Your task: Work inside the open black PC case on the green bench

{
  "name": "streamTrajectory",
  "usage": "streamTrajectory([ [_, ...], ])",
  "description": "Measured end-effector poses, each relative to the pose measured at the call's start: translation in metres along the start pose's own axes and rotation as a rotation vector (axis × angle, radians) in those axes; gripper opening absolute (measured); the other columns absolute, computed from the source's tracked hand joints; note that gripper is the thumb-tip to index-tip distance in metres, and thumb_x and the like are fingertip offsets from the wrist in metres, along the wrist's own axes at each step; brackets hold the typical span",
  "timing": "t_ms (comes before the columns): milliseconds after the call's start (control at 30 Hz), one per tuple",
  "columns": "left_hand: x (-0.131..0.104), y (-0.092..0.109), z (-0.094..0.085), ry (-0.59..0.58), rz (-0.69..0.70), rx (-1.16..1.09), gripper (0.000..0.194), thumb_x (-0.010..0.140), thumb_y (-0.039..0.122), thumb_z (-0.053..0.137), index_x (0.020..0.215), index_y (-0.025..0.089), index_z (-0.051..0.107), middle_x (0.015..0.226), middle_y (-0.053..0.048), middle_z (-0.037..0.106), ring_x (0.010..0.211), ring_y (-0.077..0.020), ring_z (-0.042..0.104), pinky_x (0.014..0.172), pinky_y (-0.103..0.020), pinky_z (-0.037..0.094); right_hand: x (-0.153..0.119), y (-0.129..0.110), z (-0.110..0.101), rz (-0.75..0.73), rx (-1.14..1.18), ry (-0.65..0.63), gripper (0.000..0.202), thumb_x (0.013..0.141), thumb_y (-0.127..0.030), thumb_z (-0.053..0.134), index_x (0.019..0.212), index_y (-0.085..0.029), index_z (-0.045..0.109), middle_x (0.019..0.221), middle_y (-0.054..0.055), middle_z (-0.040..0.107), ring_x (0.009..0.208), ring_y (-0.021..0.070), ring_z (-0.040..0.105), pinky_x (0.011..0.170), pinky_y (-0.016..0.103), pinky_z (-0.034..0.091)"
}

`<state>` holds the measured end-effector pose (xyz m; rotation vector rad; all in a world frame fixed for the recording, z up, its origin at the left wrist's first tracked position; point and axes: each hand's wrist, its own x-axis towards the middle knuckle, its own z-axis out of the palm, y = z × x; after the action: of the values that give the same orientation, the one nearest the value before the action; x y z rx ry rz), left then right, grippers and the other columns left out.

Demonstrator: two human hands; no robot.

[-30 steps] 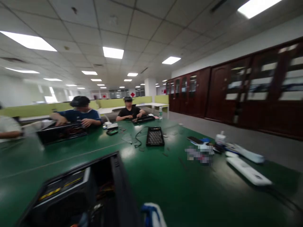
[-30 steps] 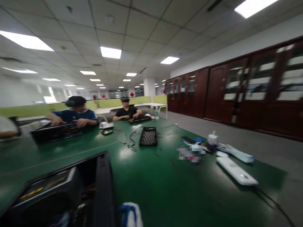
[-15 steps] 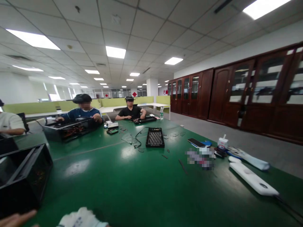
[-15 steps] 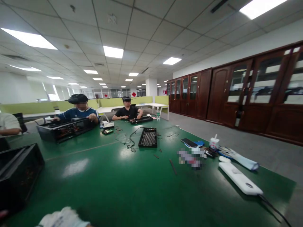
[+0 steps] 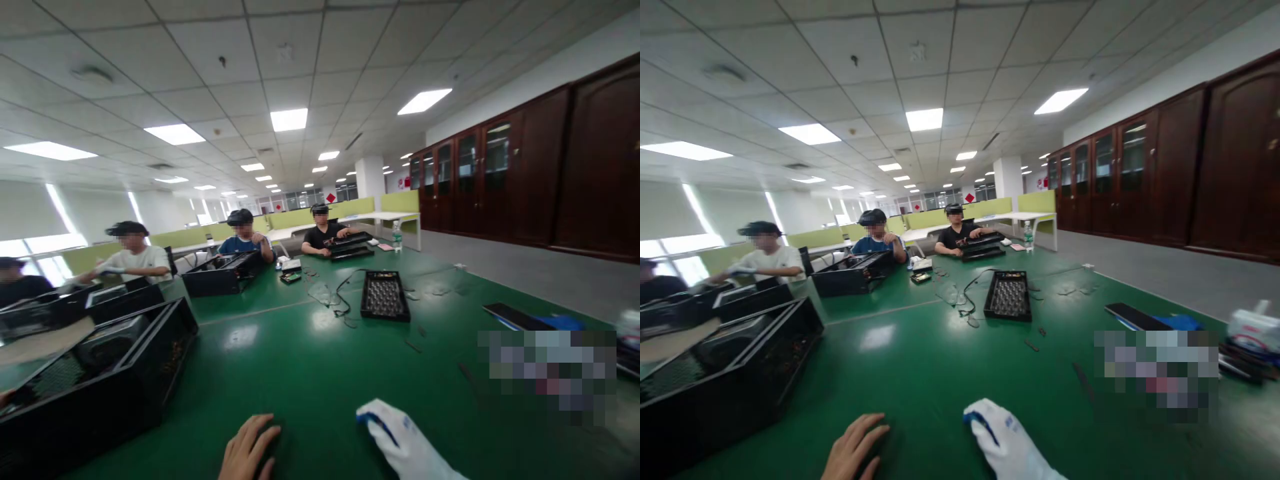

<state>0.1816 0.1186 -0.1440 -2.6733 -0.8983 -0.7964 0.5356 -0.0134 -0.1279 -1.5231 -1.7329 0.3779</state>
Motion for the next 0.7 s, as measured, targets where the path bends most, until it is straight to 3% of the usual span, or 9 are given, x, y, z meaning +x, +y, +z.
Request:
streamTrajectory([
  [133,0.001,-0.001,0.001,-0.016,-0.144,-0.007,0.037,0.099,0.025,0.044,0.13,0.028,0.064,0.137,-0.011,0.064,0.131,-0.0289,0.059,0.106,-0.048,0.055,-0.002,0.052,0.019,-0.048,-0.049,0.054,0.048,0.101,-0.04,0.035,0.138,-0.028,0.064,0.145,0.009,0.061,0.137,0.0295,0.053,0.12,0.05,0.039],
  [233,-0.007,0.003,0.002,-0.056,-0.088,-0.022,0.04,0.098,0.025,0.038,0.128,0.025,0.063,0.131,-0.014,0.065,0.128,-0.0309,0.06,0.103,-0.052,0.056,-0.006,0.087,0.038,-0.134,-0.125,0.053,0.049,0.098,-0.038,0.037,0.136,-0.03,0.067,0.148,0.007,0.058,0.138,0.0333,0.052,0.119,0.056,0.039],
  [300,-0.009,0.006,-0.004,-0.1,-0.05,-0.04,0.04,0.097,0.024,0.037,0.129,0.024,0.062,0.129,-0.014,0.066,0.128,-0.0303,0.06,0.104,-0.05,0.056,-0.007,0.095,0.042,-0.151,-0.148,0.073,0.05,0.097,-0.036,0.036,0.134,-0.03,0.068,0.148,0.007,0.058,0.138,0.0347,0.052,0.116,0.058,0.042],
  [367,-0.005,0.011,-0.019,-0.156,-0.08,-0.074,0.04,0.099,0.025,0.036,0.131,0.025,0.06,0.131,-0.013,0.064,0.131,-0.0287,0.058,0.108,-0.048,0.053,-0.006,0.083,0.034,-0.145,-0.14,0.078,0.048,0.098,-0.036,0.036,0.132,-0.029,0.07,0.146,0.008,0.059,0.137,0.0338,0.053,0.115,0.056,0.045],
  [433,0.001,0.02,-0.042,-0.216,-0.176,-0.121,0.04,0.103,0.03,0.036,0.138,0.026,0.055,0.141,-0.011,0.059,0.138,-0.0273,0.051,0.116,-0.05,0.046,-0.003,0.055,0.018,-0.076,-0.066,0.053,0.046,0.099,-0.042,0.039,0.128,-0.026,0.071,0.141,0.01,0.064,0.132,0.0326,0.058,0.115,0.053,0.046],
  [567,-0.002,0.052,-0.081,-0.331,-0.39,-0.202,0.057,0.108,0.042,0.037,0.161,0.023,0.026,0.168,-0.013,0.026,0.156,-0.0292,0.021,0.125,-0.059,0.027,0.013,-0.005,-0.015,0.064,0.096,-0.025,0.05,0.099,-0.054,0.04,0.123,-0.02,0.069,0.128,0.012,0.071,0.125,0.0306,0.063,0.116,0.051,0.044],
  [633,-0.023,0.081,-0.09,-0.478,-0.304,-0.238,0.07,0.105,0.048,0.042,0.165,0.025,0.013,0.171,-0.013,0.015,0.158,-0.0315,0.013,0.124,-0.06,0.026,0.021,-0.018,-0.022,0.071,0.114,-0.062,0.051,0.097,-0.055,0.04,0.12,-0.019,0.069,0.126,0.013,0.071,0.122,0.0302,0.064,0.115,0.051,0.043],
  [700,-0.056,0.115,-0.104,-0.648,-0.114,-0.269,0.073,0.101,0.05,0.051,0.163,0.039,0.016,0.169,-0.004,0.025,0.156,-0.028,0.025,0.123,-0.053,0.035,0.022,-0.022,-0.023,0.072,0.109,-0.08,0.051,0.096,-0.054,0.041,0.118,-0.018,0.069,0.124,0.014,0.071,0.121,0.0297,0.064,0.115,0.05,0.043],
])
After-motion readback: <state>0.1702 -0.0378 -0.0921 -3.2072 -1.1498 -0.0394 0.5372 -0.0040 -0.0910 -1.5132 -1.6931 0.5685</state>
